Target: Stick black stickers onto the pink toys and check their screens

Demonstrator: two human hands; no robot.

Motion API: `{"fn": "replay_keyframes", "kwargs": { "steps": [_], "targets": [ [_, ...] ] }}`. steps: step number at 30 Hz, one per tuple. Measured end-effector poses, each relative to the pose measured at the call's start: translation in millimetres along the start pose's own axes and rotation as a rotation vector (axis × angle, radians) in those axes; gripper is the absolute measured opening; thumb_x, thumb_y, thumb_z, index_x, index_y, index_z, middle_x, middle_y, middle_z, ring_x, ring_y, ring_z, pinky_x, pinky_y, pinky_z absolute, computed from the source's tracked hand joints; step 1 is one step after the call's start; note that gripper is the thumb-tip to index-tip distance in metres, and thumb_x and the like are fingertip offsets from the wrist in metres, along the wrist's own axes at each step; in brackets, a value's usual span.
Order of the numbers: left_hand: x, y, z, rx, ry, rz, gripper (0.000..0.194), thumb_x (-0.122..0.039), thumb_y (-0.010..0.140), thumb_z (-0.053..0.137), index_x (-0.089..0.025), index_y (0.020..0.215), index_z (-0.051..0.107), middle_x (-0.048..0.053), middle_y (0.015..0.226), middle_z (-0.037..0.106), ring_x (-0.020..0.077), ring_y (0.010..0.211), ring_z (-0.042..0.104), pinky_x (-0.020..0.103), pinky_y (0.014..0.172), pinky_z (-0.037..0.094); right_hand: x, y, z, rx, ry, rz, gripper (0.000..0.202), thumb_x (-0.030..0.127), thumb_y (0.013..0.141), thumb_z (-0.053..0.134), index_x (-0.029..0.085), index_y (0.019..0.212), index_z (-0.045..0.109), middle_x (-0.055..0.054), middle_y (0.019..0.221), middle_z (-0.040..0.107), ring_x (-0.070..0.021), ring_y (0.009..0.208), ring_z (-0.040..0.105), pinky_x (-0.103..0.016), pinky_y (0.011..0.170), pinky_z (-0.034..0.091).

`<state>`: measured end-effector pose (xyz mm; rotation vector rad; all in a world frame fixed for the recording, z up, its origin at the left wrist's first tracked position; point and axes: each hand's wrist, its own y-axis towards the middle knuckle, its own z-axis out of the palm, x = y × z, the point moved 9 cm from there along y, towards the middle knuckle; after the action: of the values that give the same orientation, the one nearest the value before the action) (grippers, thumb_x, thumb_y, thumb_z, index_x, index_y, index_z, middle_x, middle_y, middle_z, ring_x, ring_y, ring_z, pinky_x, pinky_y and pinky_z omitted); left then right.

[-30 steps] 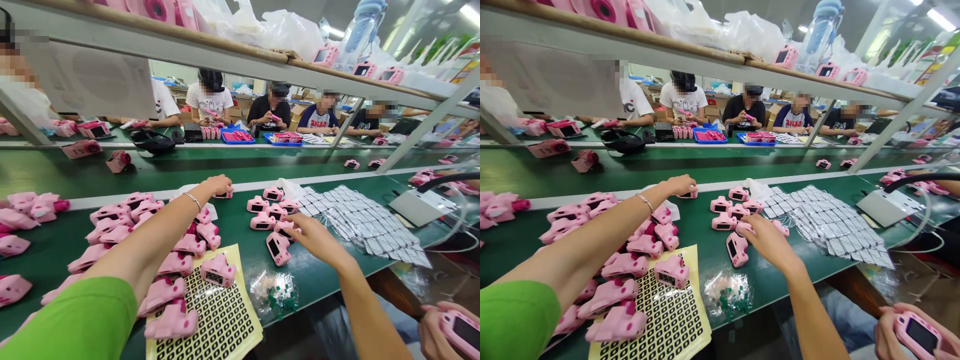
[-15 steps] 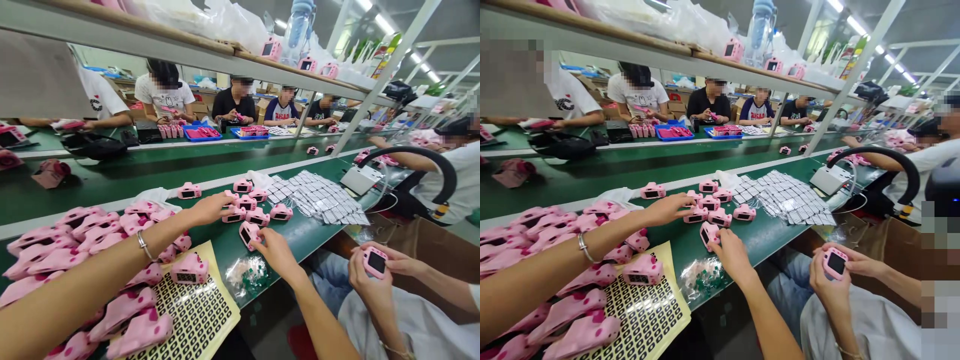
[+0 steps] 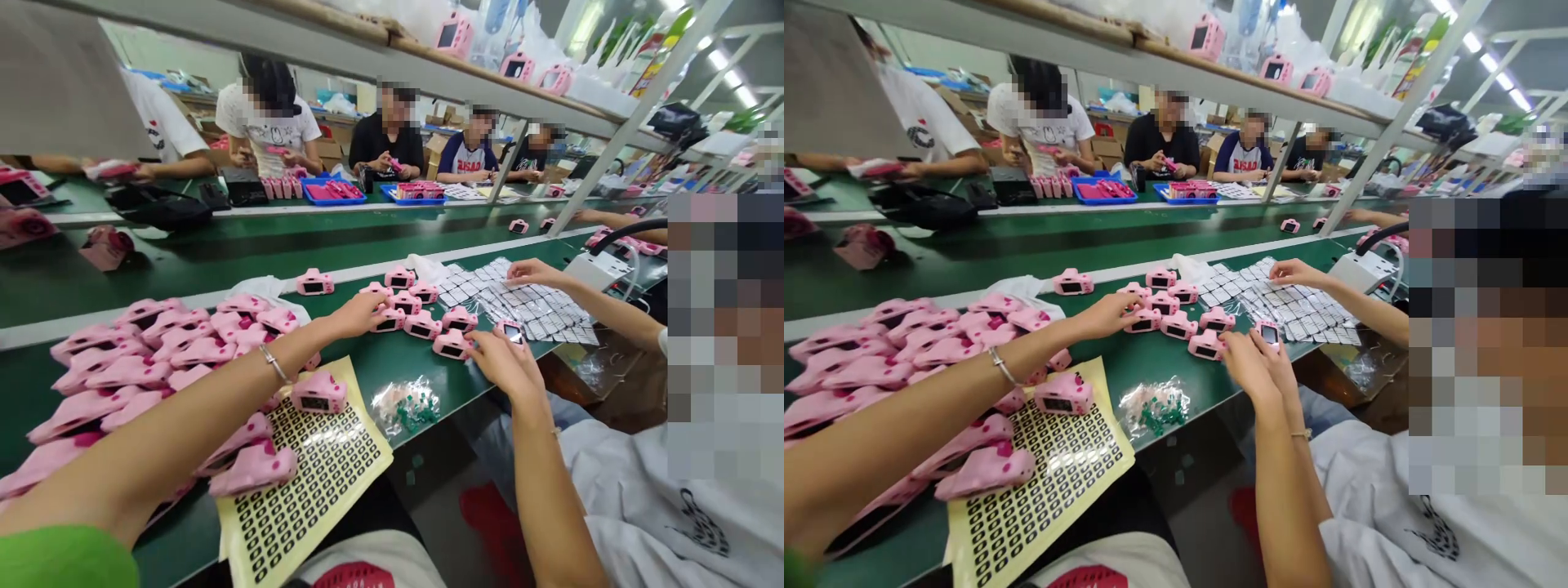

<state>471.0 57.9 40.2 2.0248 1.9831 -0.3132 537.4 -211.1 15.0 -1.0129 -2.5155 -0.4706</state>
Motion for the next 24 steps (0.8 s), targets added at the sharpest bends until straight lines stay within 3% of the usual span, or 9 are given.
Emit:
{"fn": "replay_keyframes", "kwargs": {
  "steps": [3,5,8,11,15,20,24],
  "targets": [
    [-5.3,-12.7,-5.1,0.031,0.008,-0.034,0.038,-0.031,0.087,0.052,-0.016,0.122,0.056,0.013,0.125,0.060,0.0278,0.111,0.057,0.035,0.092,0.044,17.2,-2.2,-3.0,-0.096,-0.118,0.029,0.034,0.032,0.093,0.053,0.024,0.126,0.057,-0.012,0.124,0.060,-0.0325,0.127,0.045,-0.052,0.107,0.032],
    [-9.6,-29.9,-14.5,0.034,0.011,-0.054,0.044,-0.035,0.088,0.053,-0.017,0.128,0.052,0.014,0.131,0.055,0.0294,0.116,0.054,0.036,0.094,0.043,42.4,-9.3,4.5,-0.114,-0.100,0.010,0.036,0.035,0.095,0.049,0.020,0.127,0.056,-0.013,0.123,0.059,-0.0305,0.120,0.051,-0.048,0.106,0.035],
    [-17.6,-66.0,-31.7,0.022,0.004,-0.087,0.044,-0.042,0.090,0.052,-0.021,0.129,0.053,0.012,0.130,0.056,0.0283,0.114,0.055,0.036,0.092,0.044,85.0,-28.1,38.9,0.043,0.055,-0.044,0.051,0.048,0.096,0.046,0.019,0.138,0.047,-0.014,0.131,0.054,-0.0290,0.118,0.053,-0.042,0.101,0.041],
    [-26.9,-107.5,-43.4,0.009,-0.047,-0.129,0.044,-0.048,0.090,0.052,-0.026,0.127,0.055,0.008,0.126,0.058,0.0252,0.106,0.060,0.033,0.087,0.046,107.0,-45.9,75.5,0.167,0.030,0.043,0.066,0.057,0.093,0.048,0.019,0.147,0.038,-0.018,0.134,0.051,-0.0352,0.123,0.048,-0.048,0.099,0.041],
    [-41.2,-157.6,-48.9,-0.045,-0.170,-0.178,0.041,-0.052,0.090,0.051,-0.030,0.124,0.059,0.003,0.124,0.062,0.0230,0.101,0.062,0.030,0.083,0.047,108.9,-49.8,97.8,0.129,-0.059,0.218,0.060,0.045,0.088,0.062,0.010,0.135,0.050,-0.026,0.127,0.049,-0.0431,0.120,0.045,-0.053,0.095,0.041],
    [-60.9,-199.2,-48.3,-0.146,-0.311,-0.189,0.038,-0.051,0.089,0.054,-0.031,0.118,0.065,0.003,0.121,0.066,0.0253,0.109,0.061,0.032,0.092,0.047,104.2,-41.2,105.9,0.121,0.032,0.234,0.053,0.037,0.082,0.070,0.007,0.124,0.055,-0.024,0.113,0.056,-0.0372,0.109,0.054,-0.046,0.093,0.043],
    [-68.0,-220.4,-40.4,-0.218,-0.591,-0.258,0.034,-0.050,0.083,0.062,-0.030,0.108,0.072,0.005,0.116,0.068,0.0280,0.106,0.062,0.032,0.089,0.051,96.0,-36.1,103.5,0.111,0.110,0.245,0.046,0.036,0.073,0.076,0.008,0.106,0.061,-0.020,0.098,0.062,-0.0357,0.098,0.058,-0.042,0.083,0.045]
  ]
}}
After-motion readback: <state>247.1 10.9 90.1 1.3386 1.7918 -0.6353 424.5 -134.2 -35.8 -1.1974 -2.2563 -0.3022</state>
